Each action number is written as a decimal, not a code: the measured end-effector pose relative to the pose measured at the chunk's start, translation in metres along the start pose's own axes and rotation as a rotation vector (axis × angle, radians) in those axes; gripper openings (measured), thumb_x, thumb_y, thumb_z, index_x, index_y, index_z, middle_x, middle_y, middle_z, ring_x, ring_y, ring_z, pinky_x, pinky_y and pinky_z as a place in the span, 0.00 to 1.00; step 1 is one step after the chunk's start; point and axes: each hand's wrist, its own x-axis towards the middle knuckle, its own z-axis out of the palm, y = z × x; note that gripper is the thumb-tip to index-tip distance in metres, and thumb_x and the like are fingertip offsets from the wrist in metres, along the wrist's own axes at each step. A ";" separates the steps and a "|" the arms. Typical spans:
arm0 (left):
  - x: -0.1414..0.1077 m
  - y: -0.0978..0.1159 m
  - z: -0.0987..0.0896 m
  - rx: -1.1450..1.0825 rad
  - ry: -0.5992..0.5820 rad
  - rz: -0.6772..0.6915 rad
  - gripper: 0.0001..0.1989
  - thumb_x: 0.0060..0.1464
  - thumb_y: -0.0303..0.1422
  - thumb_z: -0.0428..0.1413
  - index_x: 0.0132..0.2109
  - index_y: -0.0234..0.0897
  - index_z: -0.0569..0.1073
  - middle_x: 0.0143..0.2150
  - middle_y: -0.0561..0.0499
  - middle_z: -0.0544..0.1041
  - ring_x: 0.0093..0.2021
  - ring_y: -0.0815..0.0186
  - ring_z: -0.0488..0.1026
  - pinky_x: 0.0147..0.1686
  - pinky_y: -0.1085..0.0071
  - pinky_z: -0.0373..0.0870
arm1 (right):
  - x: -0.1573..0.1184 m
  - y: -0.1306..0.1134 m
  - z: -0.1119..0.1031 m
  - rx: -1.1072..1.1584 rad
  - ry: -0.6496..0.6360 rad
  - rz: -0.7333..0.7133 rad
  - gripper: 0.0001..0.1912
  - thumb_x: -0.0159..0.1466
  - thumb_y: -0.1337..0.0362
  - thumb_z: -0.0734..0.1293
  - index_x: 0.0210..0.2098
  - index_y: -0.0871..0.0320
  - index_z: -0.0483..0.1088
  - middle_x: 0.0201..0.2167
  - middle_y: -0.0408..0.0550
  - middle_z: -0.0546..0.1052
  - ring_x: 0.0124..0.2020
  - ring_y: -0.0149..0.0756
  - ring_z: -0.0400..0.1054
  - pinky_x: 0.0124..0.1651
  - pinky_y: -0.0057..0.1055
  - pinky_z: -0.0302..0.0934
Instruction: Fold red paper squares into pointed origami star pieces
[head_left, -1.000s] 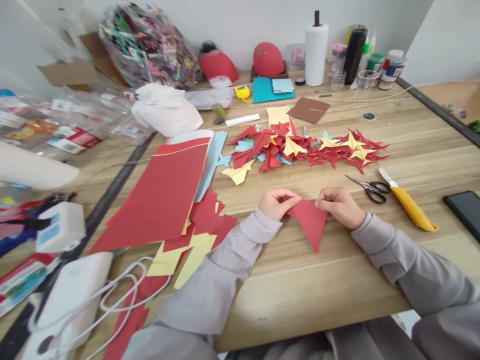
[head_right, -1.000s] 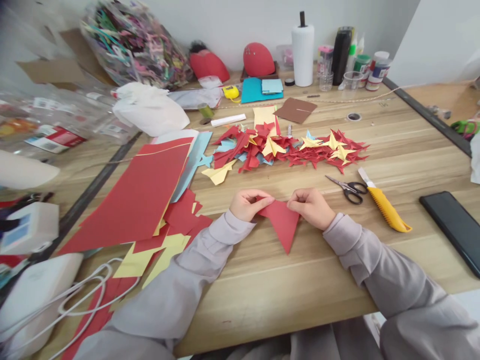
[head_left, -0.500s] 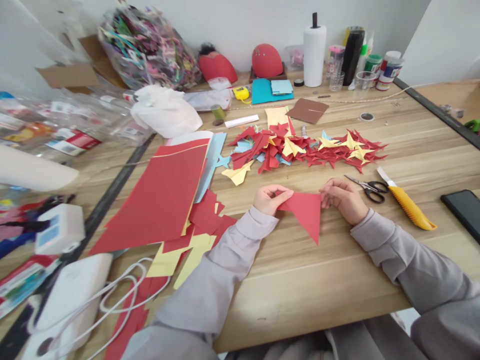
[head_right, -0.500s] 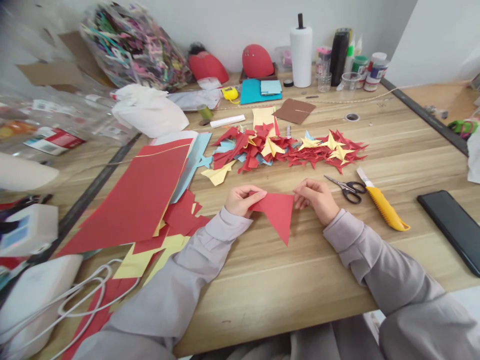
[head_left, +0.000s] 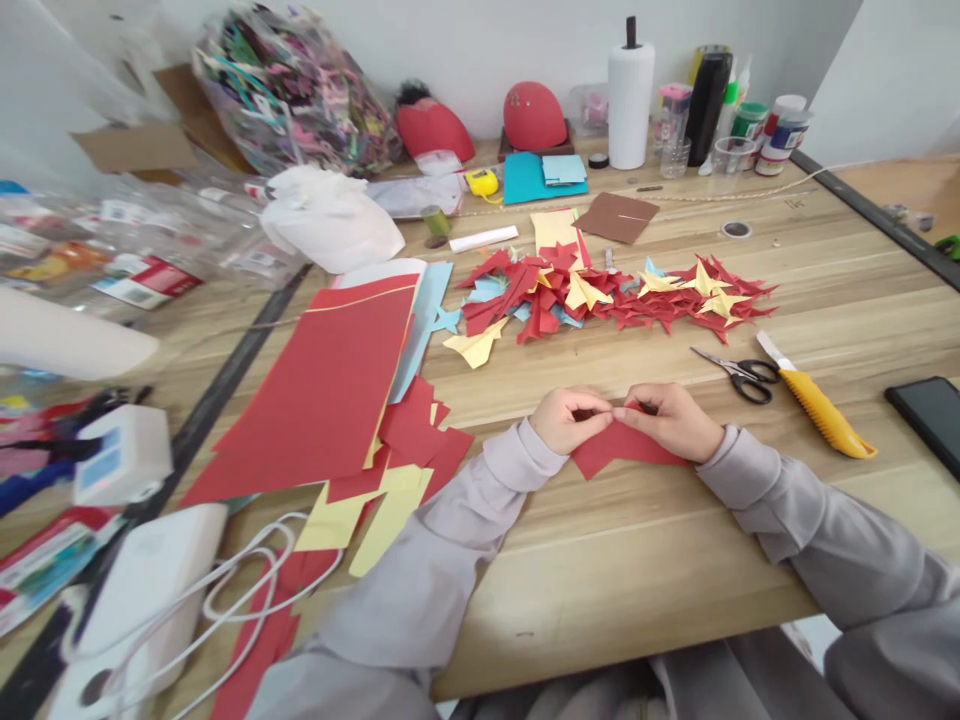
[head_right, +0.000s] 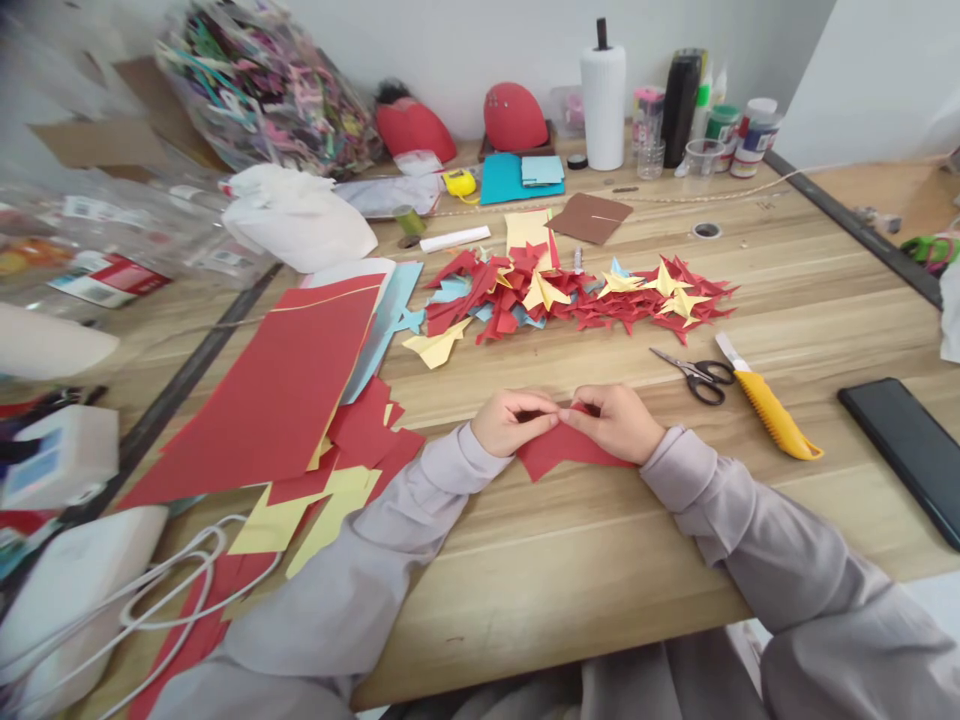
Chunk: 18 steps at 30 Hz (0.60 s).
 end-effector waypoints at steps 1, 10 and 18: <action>0.000 0.000 0.001 0.009 0.001 0.006 0.08 0.44 0.35 0.58 0.25 0.35 0.78 0.23 0.49 0.74 0.24 0.69 0.67 0.26 0.72 0.63 | 0.000 0.000 0.001 0.008 0.002 0.002 0.16 0.57 0.54 0.65 0.20 0.60 0.66 0.17 0.38 0.61 0.21 0.26 0.53 0.26 0.25 0.48; 0.001 0.005 -0.009 -0.145 0.006 -0.098 0.11 0.41 0.38 0.60 0.21 0.35 0.76 0.20 0.50 0.71 0.22 0.70 0.63 0.24 0.72 0.59 | 0.002 -0.005 -0.006 0.395 0.230 0.199 0.20 0.50 0.50 0.69 0.16 0.59 0.63 0.15 0.38 0.59 0.20 0.26 0.51 0.23 0.27 0.45; 0.002 -0.004 -0.016 -0.499 0.146 -0.166 0.09 0.33 0.35 0.63 0.19 0.34 0.75 0.15 0.52 0.70 0.18 0.70 0.65 0.20 0.72 0.63 | 0.004 -0.006 -0.011 0.651 0.417 0.296 0.19 0.46 0.53 0.72 0.15 0.57 0.62 0.14 0.38 0.60 0.17 0.26 0.52 0.20 0.27 0.45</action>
